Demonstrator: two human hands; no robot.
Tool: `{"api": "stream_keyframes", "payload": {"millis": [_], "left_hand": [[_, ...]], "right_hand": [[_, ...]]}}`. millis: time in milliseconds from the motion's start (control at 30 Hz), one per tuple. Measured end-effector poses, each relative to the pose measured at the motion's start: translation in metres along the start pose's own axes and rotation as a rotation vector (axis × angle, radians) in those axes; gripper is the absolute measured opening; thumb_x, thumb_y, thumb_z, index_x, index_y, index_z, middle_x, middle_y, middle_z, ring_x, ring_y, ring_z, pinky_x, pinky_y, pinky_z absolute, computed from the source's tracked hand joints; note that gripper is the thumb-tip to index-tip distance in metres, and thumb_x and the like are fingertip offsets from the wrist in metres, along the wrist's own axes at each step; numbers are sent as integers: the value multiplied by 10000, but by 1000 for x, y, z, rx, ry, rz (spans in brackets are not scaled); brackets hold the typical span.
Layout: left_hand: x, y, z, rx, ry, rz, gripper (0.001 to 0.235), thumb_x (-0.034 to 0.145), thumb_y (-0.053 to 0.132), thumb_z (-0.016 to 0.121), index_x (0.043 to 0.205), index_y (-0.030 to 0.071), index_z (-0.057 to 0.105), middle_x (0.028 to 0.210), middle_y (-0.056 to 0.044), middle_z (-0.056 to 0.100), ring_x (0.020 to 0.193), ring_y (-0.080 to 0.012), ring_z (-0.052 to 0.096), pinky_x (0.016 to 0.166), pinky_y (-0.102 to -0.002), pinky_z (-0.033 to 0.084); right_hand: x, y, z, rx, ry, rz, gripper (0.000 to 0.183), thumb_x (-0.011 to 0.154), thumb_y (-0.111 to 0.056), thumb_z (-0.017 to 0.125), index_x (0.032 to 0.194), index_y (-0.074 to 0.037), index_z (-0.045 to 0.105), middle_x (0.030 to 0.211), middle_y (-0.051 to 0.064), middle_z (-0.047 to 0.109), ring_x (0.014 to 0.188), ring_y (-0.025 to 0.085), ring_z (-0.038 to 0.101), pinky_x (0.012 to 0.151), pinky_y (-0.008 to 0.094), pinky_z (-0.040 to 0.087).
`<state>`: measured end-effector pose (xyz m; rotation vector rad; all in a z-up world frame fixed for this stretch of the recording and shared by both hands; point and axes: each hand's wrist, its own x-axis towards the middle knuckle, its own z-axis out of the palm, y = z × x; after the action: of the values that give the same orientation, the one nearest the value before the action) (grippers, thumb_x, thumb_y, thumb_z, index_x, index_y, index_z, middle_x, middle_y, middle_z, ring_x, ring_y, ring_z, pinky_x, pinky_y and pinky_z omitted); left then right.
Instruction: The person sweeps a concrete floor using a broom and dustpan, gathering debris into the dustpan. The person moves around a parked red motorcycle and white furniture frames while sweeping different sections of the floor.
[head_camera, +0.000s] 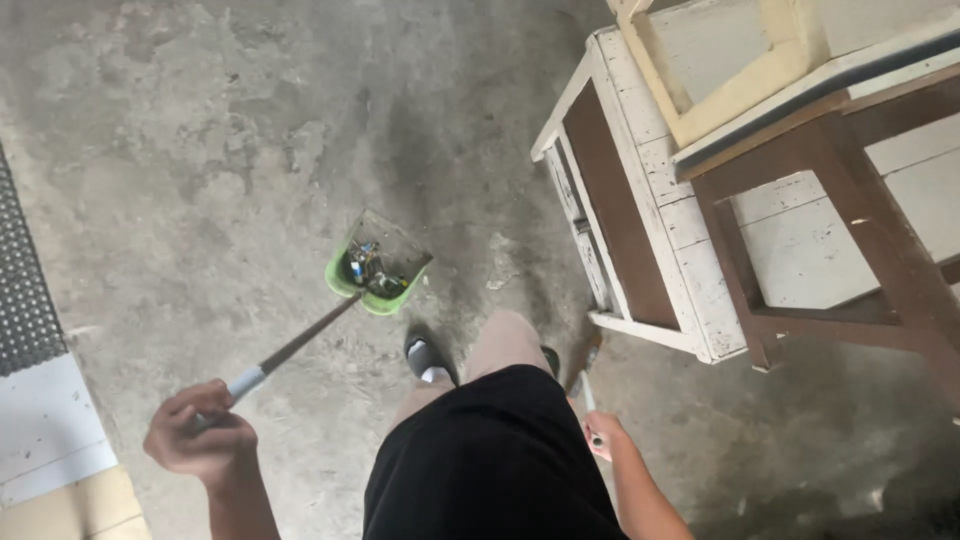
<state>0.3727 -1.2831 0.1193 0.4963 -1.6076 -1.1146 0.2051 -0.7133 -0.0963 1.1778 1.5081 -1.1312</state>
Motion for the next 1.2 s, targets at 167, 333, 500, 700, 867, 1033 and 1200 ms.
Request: {"api": "stream_keyframes", "payload": {"millis": [167, 333, 500, 700, 867, 1033, 1200], "left_hand": [[107, -42, 33, -167, -137, -190, 310, 1038, 150, 477, 795, -43, 458, 688, -155, 523, 569, -219, 479, 655, -348, 488], [199, -111, 121, -266, -225, -144, 265, 922, 129, 463, 751, -72, 477, 686, -157, 546, 553, -211, 498, 600, -330, 481], [280, -170, 226, -344, -272, -323, 261, 878, 119, 529, 776, -120, 558, 701, -155, 566, 533, -170, 462, 578, -308, 410], [379, -224, 345, -326, -473, -382, 200, 836, 92, 549, 767, -97, 556, 712, -122, 558, 611, -160, 483, 619, -284, 380], [447, -282, 454, -271, -710, -454, 163, 735, 74, 529, 709, -84, 558, 704, -107, 572, 654, -159, 503, 637, -289, 378], [506, -351, 561, -241, -979, -416, 155, 727, 72, 520, 711, -77, 562, 701, -100, 576, 653, -152, 522, 627, -284, 402], [558, -418, 655, -195, -1227, -360, 158, 731, 80, 511, 711, -50, 598, 661, -69, 584, 618, -125, 540, 607, -281, 422]], "right_hand": [[-44, -31, 94, -49, 115, -41, 119, 819, 43, 517, 879, 49, 620, 659, 127, 558, 516, 220, 551, 423, 363, 399], [-31, -121, 163, 81, 72, -13, 107, 834, 40, 474, 887, 70, 562, 620, 158, 495, 433, 238, 489, 367, 360, 353], [-13, -249, 210, -14, 12, 41, 78, 855, 14, 485, 897, 21, 550, 617, 110, 520, 445, 192, 499, 379, 309, 369], [4, -400, 265, 51, -60, 91, 94, 836, 39, 524, 923, 8, 506, 600, 72, 509, 461, 164, 525, 394, 266, 401], [19, -477, 310, 19, -74, -33, 81, 828, 24, 534, 897, 46, 570, 572, 85, 516, 442, 179, 525, 374, 305, 399], [34, -541, 386, 33, -4, -55, 62, 841, -5, 554, 842, 48, 585, 568, 99, 539, 440, 197, 546, 374, 344, 414], [29, -589, 448, 194, 31, -108, 113, 836, -8, 525, 800, 43, 620, 576, 104, 566, 462, 204, 563, 396, 356, 421]]}}
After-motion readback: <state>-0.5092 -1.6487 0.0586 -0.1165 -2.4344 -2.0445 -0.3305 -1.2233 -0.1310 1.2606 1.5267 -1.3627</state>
